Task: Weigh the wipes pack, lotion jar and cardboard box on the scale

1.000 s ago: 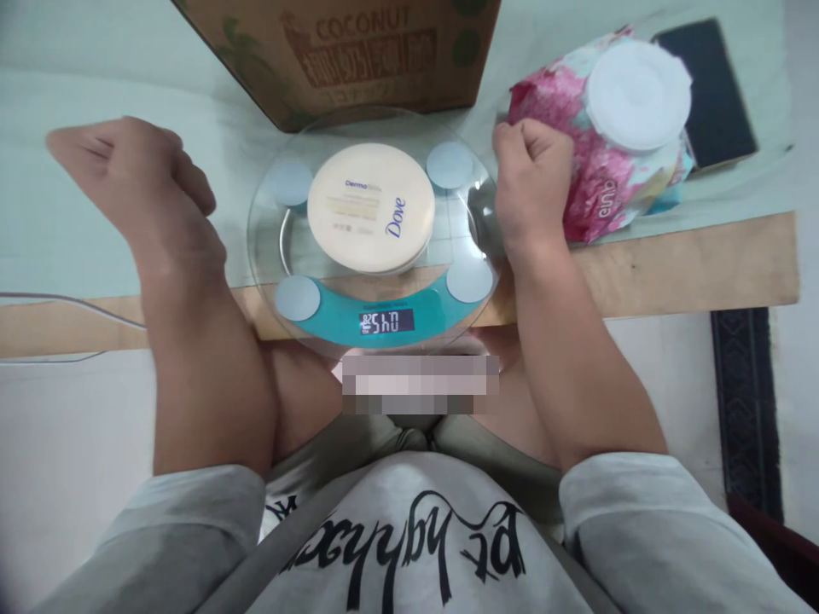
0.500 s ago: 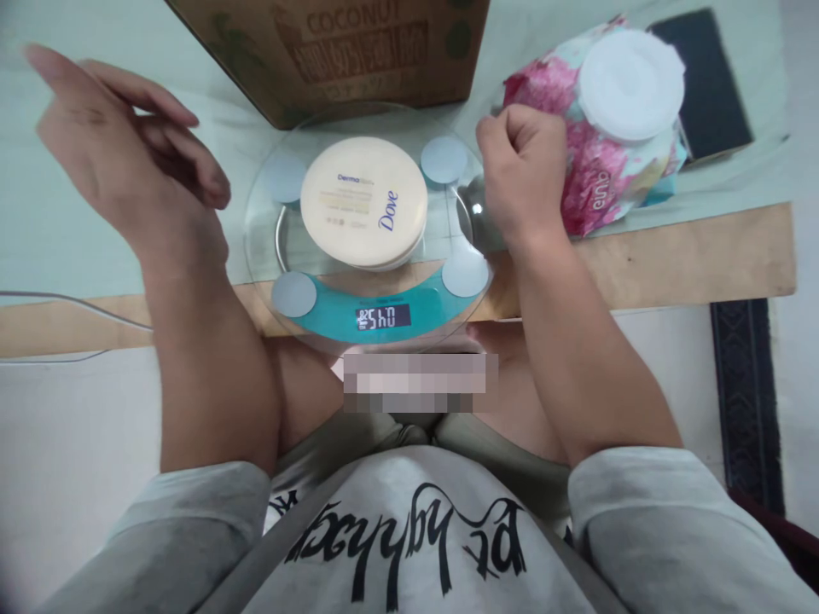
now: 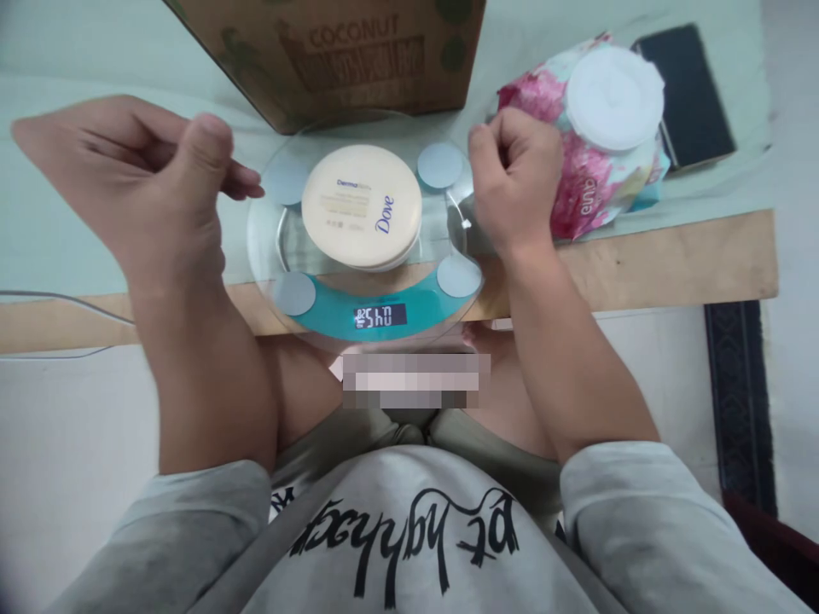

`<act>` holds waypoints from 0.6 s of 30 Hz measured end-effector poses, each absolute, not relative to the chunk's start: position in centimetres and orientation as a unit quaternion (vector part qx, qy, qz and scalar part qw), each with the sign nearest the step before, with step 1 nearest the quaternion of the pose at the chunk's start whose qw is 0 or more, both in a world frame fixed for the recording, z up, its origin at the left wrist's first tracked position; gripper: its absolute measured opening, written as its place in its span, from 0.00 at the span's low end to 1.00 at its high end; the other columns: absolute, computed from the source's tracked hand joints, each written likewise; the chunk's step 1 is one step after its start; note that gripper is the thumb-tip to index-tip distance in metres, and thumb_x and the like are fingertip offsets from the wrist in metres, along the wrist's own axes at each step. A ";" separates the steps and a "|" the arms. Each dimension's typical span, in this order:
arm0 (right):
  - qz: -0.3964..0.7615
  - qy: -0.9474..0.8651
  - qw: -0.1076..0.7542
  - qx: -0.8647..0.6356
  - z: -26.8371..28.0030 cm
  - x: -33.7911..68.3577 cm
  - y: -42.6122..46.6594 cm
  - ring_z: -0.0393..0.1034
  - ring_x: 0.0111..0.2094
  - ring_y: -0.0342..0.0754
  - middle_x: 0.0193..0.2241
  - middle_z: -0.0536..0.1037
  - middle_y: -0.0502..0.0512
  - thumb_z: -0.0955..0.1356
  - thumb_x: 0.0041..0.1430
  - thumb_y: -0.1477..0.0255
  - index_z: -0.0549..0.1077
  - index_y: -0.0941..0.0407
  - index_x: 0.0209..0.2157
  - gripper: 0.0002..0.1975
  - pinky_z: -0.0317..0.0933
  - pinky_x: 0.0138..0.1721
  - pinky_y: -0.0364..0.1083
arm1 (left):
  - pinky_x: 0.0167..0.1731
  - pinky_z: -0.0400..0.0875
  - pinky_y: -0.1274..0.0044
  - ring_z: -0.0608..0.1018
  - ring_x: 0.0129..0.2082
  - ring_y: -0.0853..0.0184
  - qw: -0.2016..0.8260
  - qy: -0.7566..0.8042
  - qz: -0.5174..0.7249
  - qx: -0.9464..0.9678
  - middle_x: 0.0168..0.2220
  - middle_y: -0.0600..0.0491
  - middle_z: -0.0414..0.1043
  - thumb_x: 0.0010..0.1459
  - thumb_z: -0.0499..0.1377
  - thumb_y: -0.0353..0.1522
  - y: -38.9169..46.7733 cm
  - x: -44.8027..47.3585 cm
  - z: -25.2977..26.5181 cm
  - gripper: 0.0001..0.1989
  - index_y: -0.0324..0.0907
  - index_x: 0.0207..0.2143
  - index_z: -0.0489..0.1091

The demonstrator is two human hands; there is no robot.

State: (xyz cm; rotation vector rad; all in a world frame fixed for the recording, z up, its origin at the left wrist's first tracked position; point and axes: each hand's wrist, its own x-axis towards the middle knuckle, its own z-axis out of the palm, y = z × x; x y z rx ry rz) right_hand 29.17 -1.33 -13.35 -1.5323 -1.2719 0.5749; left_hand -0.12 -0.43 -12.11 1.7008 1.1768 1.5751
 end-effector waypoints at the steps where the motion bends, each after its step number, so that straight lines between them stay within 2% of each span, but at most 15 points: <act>1: 0.234 -0.537 0.506 -0.632 -13.2 29.0 -1.2 0.43 0.27 0.39 0.21 0.51 0.48 0.69 0.68 0.83 0.52 0.58 0.20 0.27 0.43 0.36 0.45 | 0.25 0.74 0.71 0.81 0.25 0.64 0.271 0.431 0.578 0.638 0.25 0.52 0.78 0.62 0.76 0.55 -0.7 0.0 -11.8 0.28 0.38 0.31 0.79; 3: 0.229 -0.551 0.502 -0.626 -12.8 28.8 -1.0 0.43 0.27 0.38 0.22 0.49 0.48 0.69 0.69 0.82 0.52 0.58 0.20 0.27 0.44 0.35 0.44 | 0.35 0.83 0.68 0.87 0.35 0.60 0.294 0.411 0.561 0.656 0.37 0.49 0.85 0.63 0.71 0.62 -0.9 0.0 -11.6 0.34 0.38 0.45 0.83; 5: 0.219 -0.560 0.504 -0.620 -12.2 28.7 -0.8 0.44 0.27 0.38 0.22 0.49 0.49 0.69 0.70 0.81 0.51 0.57 0.20 0.27 0.46 0.35 0.44 | 0.51 0.87 0.63 0.88 0.52 0.54 0.326 0.389 0.510 0.695 0.54 0.48 0.85 0.64 0.66 0.66 -0.8 -0.3 -11.7 0.40 0.43 0.59 0.81; 7: 0.212 -0.569 0.507 -0.612 -11.7 28.7 -0.7 0.49 0.28 0.39 0.22 0.53 0.50 0.69 0.69 0.80 0.53 0.57 0.21 0.26 0.49 0.36 0.44 | 0.63 0.84 0.59 0.81 0.67 0.48 0.358 0.367 0.422 0.748 0.68 0.49 0.77 0.62 0.65 0.68 -0.9 -0.4 -11.7 0.44 0.51 0.68 0.75; 9: 0.203 -0.581 0.511 -0.600 -11.4 28.6 -0.8 0.51 0.29 0.39 0.22 0.57 0.50 0.69 0.71 0.78 0.54 0.57 0.21 0.25 0.49 0.37 0.44 | 0.68 0.81 0.54 0.75 0.74 0.44 0.357 0.354 0.342 0.794 0.76 0.50 0.68 0.62 0.68 0.66 -1.5 0.1 -11.5 0.46 0.56 0.74 0.69; 12: 0.199 -0.602 0.514 -0.578 -11.3 28.5 -1.0 0.50 0.28 0.37 0.22 0.55 0.50 0.67 0.72 0.75 0.52 0.58 0.22 0.25 0.48 0.36 0.42 | 0.73 0.75 0.46 0.71 0.77 0.41 0.283 0.299 0.287 0.865 0.78 0.47 0.64 0.64 0.68 0.63 -2.4 1.4 -11.1 0.49 0.59 0.79 0.58; 14: 0.202 -0.614 0.512 -0.566 -11.4 28.4 -1.0 0.48 0.27 0.34 0.22 0.54 0.49 0.66 0.72 0.75 0.51 0.60 0.23 0.24 0.47 0.36 0.40 | 0.74 0.74 0.46 0.71 0.77 0.43 0.228 0.262 0.275 0.897 0.77 0.47 0.65 0.66 0.66 0.61 -2.7 2.1 -11.0 0.47 0.61 0.80 0.55; 18: 0.202 -0.625 0.508 -0.557 -11.7 28.5 -1.0 0.47 0.26 0.31 0.22 0.55 0.47 0.66 0.72 0.76 0.53 0.61 0.23 0.23 0.44 0.35 0.40 | 0.73 0.75 0.50 0.74 0.75 0.46 0.220 0.283 0.309 0.881 0.73 0.49 0.70 0.67 0.67 0.58 -2.5 2.3 -11.4 0.41 0.64 0.76 0.59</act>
